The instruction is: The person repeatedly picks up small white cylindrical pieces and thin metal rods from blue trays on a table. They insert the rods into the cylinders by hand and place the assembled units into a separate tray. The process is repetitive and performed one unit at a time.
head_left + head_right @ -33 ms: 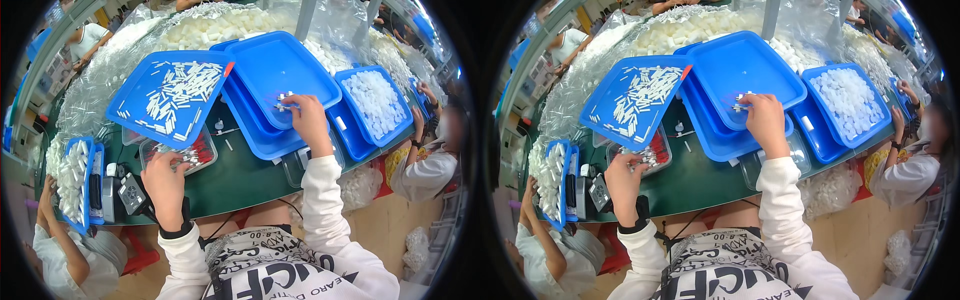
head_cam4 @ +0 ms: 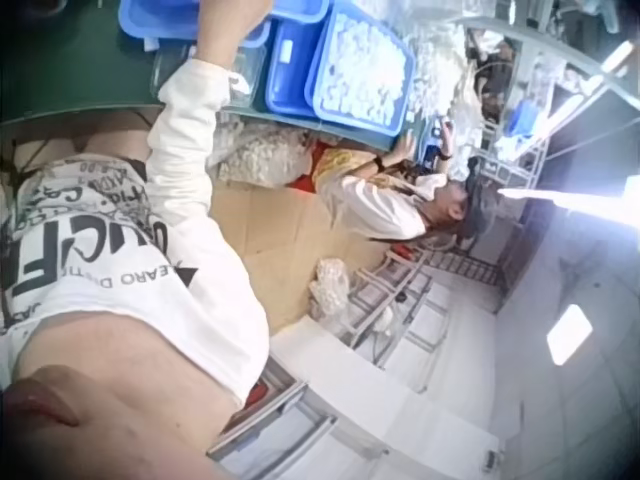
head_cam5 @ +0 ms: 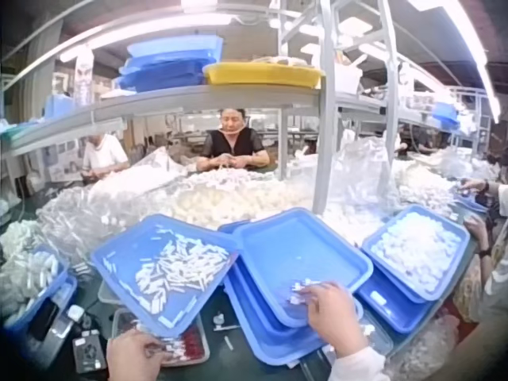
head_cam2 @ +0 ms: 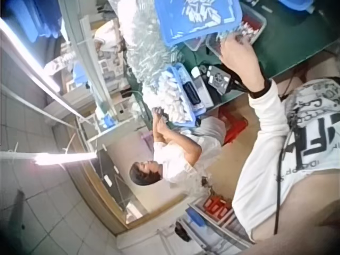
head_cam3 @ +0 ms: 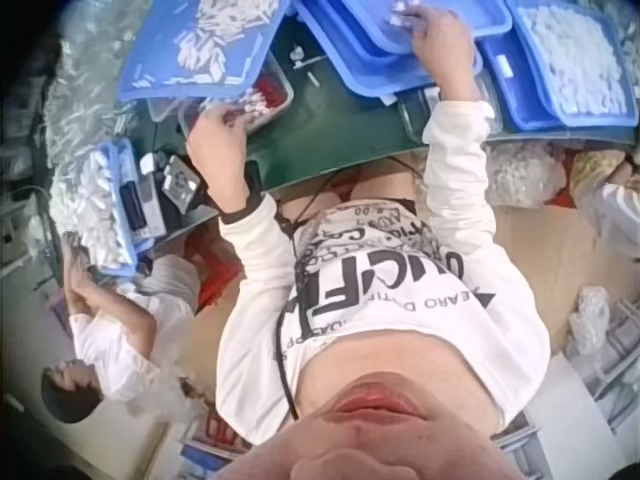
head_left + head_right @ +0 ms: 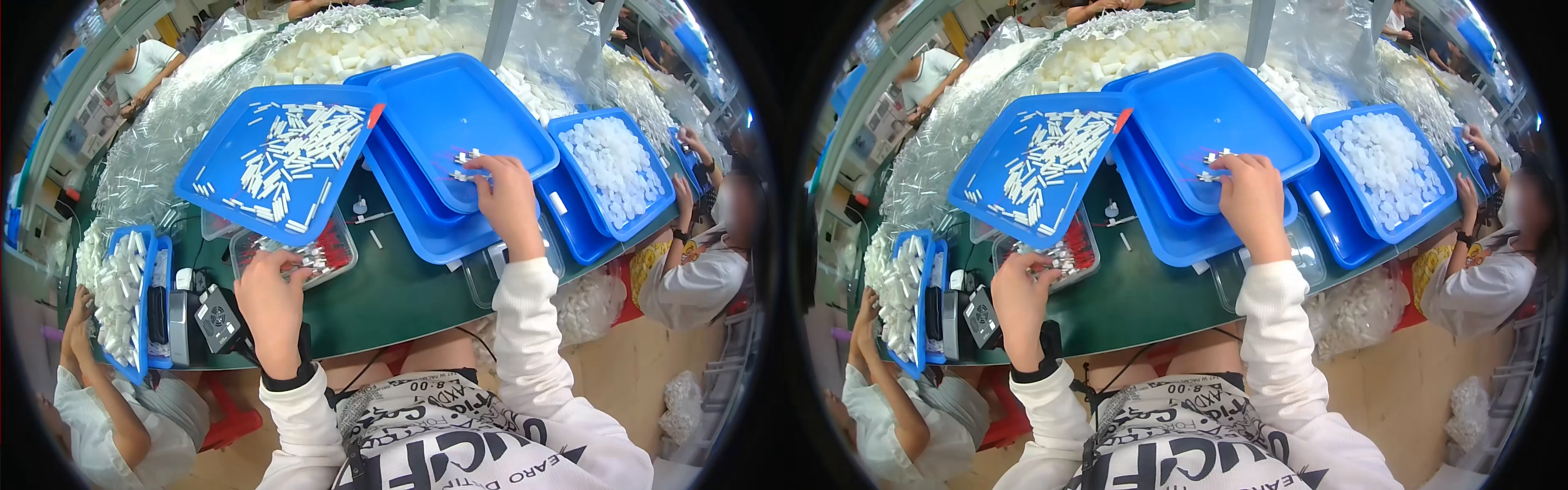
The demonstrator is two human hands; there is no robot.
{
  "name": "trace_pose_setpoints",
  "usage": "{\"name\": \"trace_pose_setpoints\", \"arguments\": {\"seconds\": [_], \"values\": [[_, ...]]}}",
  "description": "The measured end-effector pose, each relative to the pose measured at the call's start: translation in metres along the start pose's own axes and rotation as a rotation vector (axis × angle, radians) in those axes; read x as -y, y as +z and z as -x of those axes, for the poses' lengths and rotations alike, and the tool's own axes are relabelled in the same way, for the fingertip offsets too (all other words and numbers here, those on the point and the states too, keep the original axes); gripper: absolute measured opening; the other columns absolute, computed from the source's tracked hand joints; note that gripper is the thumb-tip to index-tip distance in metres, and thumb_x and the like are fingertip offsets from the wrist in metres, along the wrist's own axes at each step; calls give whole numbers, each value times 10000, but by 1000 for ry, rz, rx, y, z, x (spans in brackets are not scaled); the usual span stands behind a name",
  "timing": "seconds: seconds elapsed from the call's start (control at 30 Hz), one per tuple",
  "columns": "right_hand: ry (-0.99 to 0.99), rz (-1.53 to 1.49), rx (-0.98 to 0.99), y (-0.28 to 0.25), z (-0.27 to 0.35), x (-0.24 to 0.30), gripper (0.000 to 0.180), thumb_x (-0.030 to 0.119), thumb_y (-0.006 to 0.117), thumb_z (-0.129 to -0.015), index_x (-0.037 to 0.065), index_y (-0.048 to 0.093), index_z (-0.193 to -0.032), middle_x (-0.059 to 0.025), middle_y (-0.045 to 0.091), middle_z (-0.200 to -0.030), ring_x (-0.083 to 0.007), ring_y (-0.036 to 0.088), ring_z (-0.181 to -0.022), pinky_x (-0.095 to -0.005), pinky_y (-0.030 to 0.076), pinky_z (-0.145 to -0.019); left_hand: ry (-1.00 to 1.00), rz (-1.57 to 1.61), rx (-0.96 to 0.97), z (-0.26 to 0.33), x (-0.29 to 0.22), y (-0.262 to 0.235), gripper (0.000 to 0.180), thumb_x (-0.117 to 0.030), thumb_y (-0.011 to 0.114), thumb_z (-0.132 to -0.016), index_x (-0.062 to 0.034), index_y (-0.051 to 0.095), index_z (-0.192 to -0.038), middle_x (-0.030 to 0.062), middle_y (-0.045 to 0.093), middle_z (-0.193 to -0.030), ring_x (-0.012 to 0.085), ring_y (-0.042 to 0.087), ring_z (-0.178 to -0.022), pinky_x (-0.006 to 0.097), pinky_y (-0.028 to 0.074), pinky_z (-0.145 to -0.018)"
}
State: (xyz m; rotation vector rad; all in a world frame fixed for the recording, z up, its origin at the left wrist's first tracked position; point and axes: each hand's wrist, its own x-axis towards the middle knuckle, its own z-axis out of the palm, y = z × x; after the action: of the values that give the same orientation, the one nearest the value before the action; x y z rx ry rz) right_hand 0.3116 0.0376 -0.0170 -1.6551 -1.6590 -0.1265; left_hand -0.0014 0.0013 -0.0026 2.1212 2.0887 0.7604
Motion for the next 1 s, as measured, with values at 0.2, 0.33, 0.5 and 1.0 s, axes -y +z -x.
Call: {"name": "trace_pose_setpoints", "arguments": {"seconds": [0.2, 0.33, 0.5, 1.0], "values": [[-76, -208, -31, -20, -8, 60, 109, 49, 673, -786, 57, 710, -889, -104, 695, -842, -278, 654, -798, -332, 506, -665, 12, 171, -25, -3, 3, -4, 154, -55, 750, -723, -22, 676, -854, 89, 619, -768, 206, 556, -626, 326, 444, -622], [-265, -481, 141, 9, -34, 125, 96, 60, 684, -772, 43, 705, -864, -123, 694, -821, -296, 668, -796, -366, 514, -673, 59, 287, -91, -5, 6, -8, 117, -58, 712, -787, -34, 646, -881, 73, 616, -803, 219, 575, -650, 328, 427, -600], [-279, -285, 530, 70, -48, 174, 185, 103, 758, -690, 13, 703, -842, -176, 687, -818, -326, 682, -795, -388, 543, -708, 4, 419, -97, 4, 8, -20, 94, -9, 670, -817, -5, 631, -902, 76, 609, -799, 153, 574, -649, 260, 440, -584], [-278, -249, 507, 105, -35, 175, 109, 85, 660, -727, -9, 679, -779, -206, 672, -791, -366, 672, -784, -416, 538, -699, -156, 1580, 32, 19, -8, -23, 130, 33, 578, -906, -4, 573, -1030, 123, 630, -1004, 192, 645, -860, 316, 536, -835]]}}
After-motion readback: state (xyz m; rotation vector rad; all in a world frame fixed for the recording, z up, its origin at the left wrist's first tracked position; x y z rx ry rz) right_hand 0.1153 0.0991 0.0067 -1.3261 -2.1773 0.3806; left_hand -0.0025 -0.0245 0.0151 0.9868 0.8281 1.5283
